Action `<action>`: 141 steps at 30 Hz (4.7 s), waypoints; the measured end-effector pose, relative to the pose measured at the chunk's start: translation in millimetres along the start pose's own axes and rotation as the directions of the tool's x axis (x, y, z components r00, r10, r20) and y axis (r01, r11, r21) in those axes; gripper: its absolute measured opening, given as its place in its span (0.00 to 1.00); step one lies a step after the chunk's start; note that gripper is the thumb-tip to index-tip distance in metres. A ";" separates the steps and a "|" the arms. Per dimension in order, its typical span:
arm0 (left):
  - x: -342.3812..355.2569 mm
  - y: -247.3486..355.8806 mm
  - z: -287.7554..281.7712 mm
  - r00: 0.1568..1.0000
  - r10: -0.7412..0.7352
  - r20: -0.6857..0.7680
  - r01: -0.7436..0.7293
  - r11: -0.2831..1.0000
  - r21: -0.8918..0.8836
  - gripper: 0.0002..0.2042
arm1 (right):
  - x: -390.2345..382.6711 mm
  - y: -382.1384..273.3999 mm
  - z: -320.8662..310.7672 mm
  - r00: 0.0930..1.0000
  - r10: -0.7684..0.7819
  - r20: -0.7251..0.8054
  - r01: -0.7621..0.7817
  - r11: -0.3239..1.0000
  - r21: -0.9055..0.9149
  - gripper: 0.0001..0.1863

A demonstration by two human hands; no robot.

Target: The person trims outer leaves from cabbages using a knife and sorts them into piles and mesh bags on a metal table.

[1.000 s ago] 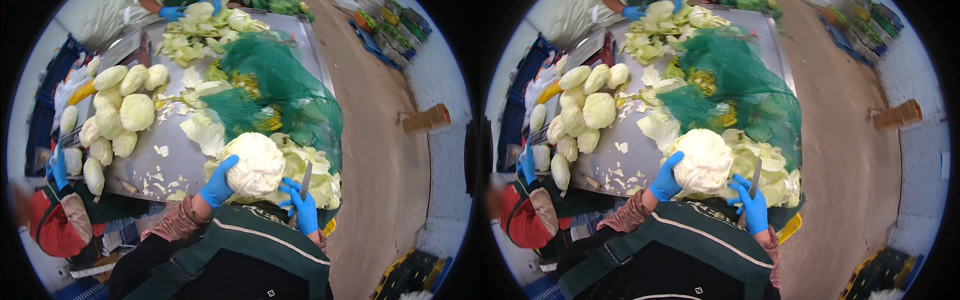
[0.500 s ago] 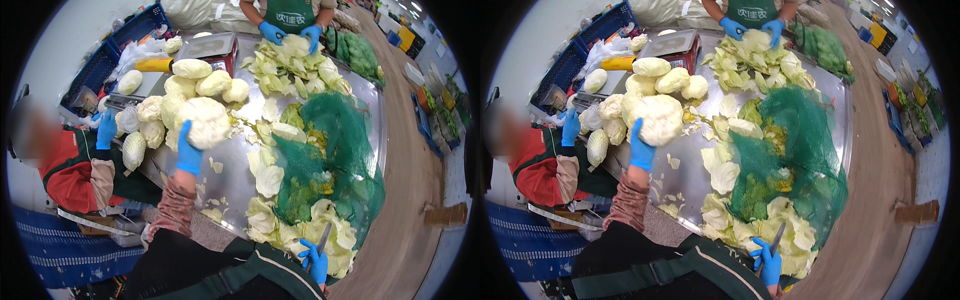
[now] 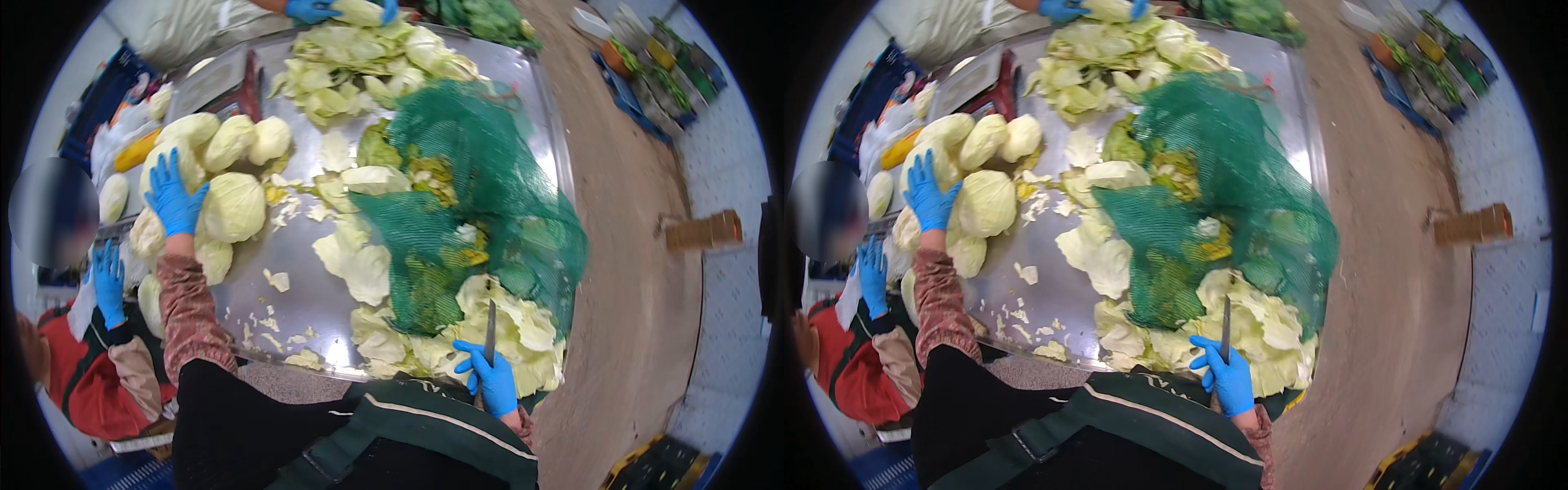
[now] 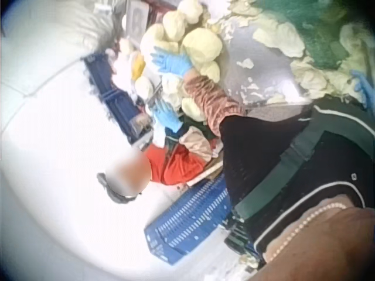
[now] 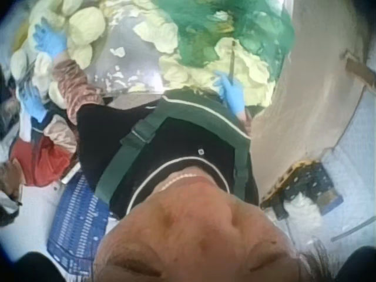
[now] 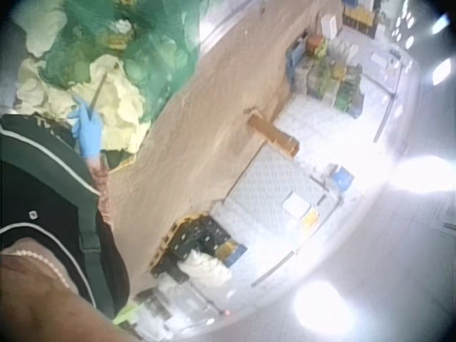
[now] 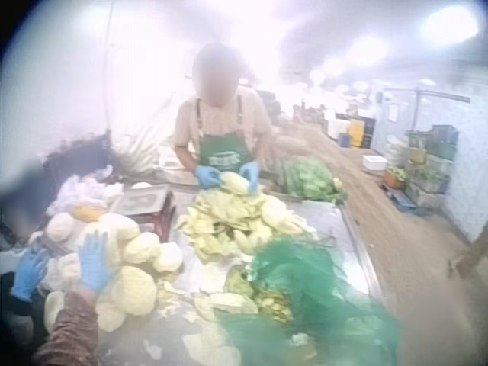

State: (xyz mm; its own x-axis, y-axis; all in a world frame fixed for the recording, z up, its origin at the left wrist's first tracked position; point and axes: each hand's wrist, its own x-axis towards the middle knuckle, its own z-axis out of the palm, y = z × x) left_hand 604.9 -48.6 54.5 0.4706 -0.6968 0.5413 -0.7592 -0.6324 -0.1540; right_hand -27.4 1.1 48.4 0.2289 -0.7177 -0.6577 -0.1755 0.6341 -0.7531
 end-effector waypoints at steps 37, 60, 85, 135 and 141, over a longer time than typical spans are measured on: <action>11.9 378.9 66.7 0.566 0.576 0.589 -0.506 0.807 -0.303 0.35 | 38.3 -45.3 -140.6 0.634 -0.676 -0.376 0.470 0.723 -0.507 0.41; -276.7 269.6 -101.4 0.369 0.851 0.374 0.114 0.358 -0.927 0.18 | 154.8 -33.6 -232.1 0.763 -0.589 -0.267 0.216 0.621 -0.753 0.12; -317.3 168.6 -29.5 0.228 0.276 0.934 0.970 0.013 -0.241 0.18 | 121.9 98.7 -248.7 0.879 -0.474 -0.046 0.380 0.755 -0.534 0.23; -505.3 558.9 -183.3 -0.454 0.857 -0.243 0.622 0.110 -0.775 0.12 | -201.2 313.7 -345.1 0.449 -0.461 -0.765 0.082 0.874 -0.479 0.22; -518.4 610.5 -272.3 -0.381 0.495 -0.781 -0.165 -0.868 -0.469 0.13 | -251.4 450.1 -318.6 0.450 -0.423 -0.786 -0.333 0.737 -0.588 0.17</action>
State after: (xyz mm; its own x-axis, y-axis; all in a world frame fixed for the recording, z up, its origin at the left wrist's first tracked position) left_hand -225.0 18.7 -94.9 -0.9061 0.2166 0.3635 0.3700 0.8224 0.4322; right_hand -468.9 375.2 -131.3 -0.5754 -0.8178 0.0077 -0.7684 0.5373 -0.3476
